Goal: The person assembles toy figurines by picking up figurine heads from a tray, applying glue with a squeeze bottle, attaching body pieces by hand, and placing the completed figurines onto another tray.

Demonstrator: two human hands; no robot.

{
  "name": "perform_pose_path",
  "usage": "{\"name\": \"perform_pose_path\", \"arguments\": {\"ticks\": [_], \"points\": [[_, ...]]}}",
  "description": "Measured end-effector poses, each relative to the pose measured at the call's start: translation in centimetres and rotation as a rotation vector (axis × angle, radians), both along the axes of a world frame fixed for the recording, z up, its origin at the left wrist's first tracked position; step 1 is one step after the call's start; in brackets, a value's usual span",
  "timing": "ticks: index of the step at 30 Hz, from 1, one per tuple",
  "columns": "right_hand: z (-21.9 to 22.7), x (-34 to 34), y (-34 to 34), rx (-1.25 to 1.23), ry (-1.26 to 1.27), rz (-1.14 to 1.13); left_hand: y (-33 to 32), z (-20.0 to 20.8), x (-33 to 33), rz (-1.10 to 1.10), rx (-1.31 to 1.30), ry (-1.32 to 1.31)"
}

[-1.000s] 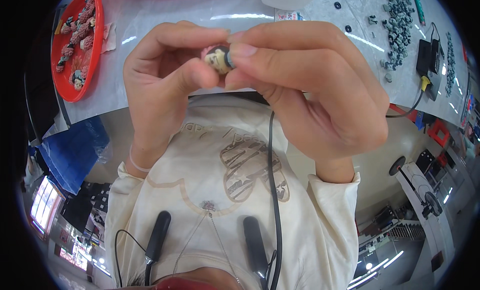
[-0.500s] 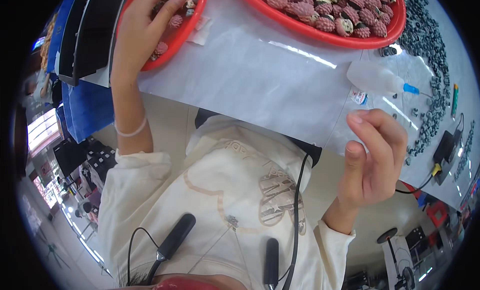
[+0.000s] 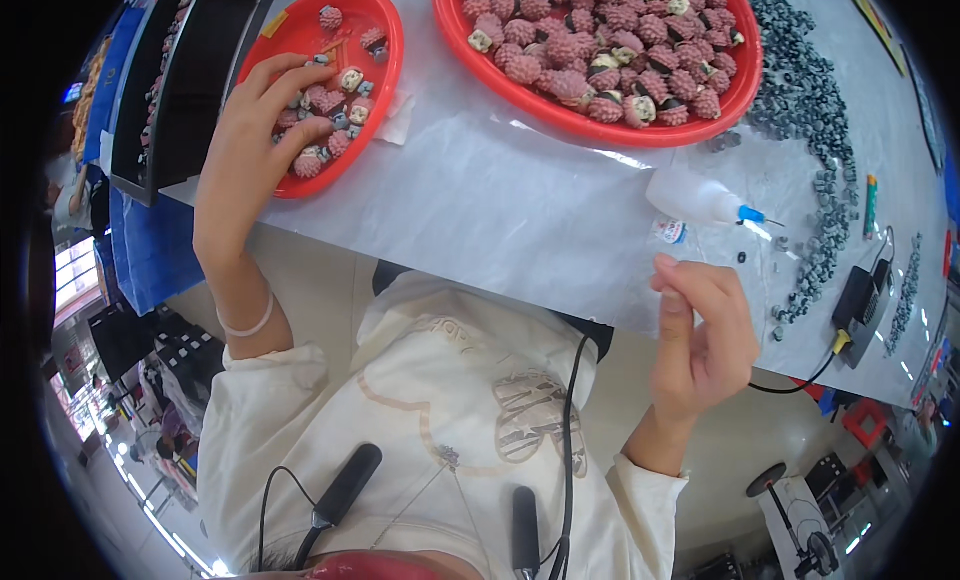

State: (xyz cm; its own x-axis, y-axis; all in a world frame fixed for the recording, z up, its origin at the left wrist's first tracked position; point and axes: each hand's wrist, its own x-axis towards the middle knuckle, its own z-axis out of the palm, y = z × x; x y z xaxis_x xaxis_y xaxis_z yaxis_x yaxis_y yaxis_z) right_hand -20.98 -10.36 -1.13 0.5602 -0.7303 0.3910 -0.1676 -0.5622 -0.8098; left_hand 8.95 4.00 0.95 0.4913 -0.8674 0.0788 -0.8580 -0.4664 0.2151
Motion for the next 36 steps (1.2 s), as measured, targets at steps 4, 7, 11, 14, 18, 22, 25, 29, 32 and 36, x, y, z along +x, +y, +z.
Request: {"name": "perform_pose_path", "arguments": {"ticks": [4, 7, 11, 14, 18, 22, 25, 29, 32, 36], "points": [[-0.6, 0.0, -0.7, 0.041, -0.027, 0.027, -1.5, -0.4, 0.7, -0.094, -0.073, 0.070], [0.6, -0.8, -0.6, 0.020, -0.007, -0.006, -2.5, 0.0, 1.5, -0.201, -0.166, 0.189], [1.0, -1.8, -1.0, -0.015, -0.007, -0.056, -4.7, 1.3, 1.1, -0.269, -0.160, 0.220], [1.0, -2.4, -1.1, -0.068, 0.015, -0.116, -7.4, 3.2, -1.0, -0.268, -0.056, 0.244], [0.6, -3.1, -1.3, -0.064, -0.005, -0.103, -9.3, 0.6, -3.4, -0.521, -0.179, 0.045], [0.6, -4.3, -1.6, -0.060, -0.026, -0.164, -9.6, 0.9, -4.4, -0.526, -0.078, 0.066], [0.7, -4.5, -2.4, -0.070, -0.043, -0.203, -9.7, 0.9, -4.4, -0.553, -0.078, 0.028], [0.7, -3.8, -3.4, -0.093, -0.067, -0.221, -10.3, -0.1, -3.9, -0.555, -0.209, -0.052], [0.1, -3.2, -4.2, -0.110, -0.056, -0.237, -10.6, 0.0, -3.7, -0.542, -0.271, -0.040], [-0.3, -1.0, -4.5, -0.034, -0.041, -0.211, -8.9, 2.2, -5.5, -0.554, -0.396, 0.442]]}}
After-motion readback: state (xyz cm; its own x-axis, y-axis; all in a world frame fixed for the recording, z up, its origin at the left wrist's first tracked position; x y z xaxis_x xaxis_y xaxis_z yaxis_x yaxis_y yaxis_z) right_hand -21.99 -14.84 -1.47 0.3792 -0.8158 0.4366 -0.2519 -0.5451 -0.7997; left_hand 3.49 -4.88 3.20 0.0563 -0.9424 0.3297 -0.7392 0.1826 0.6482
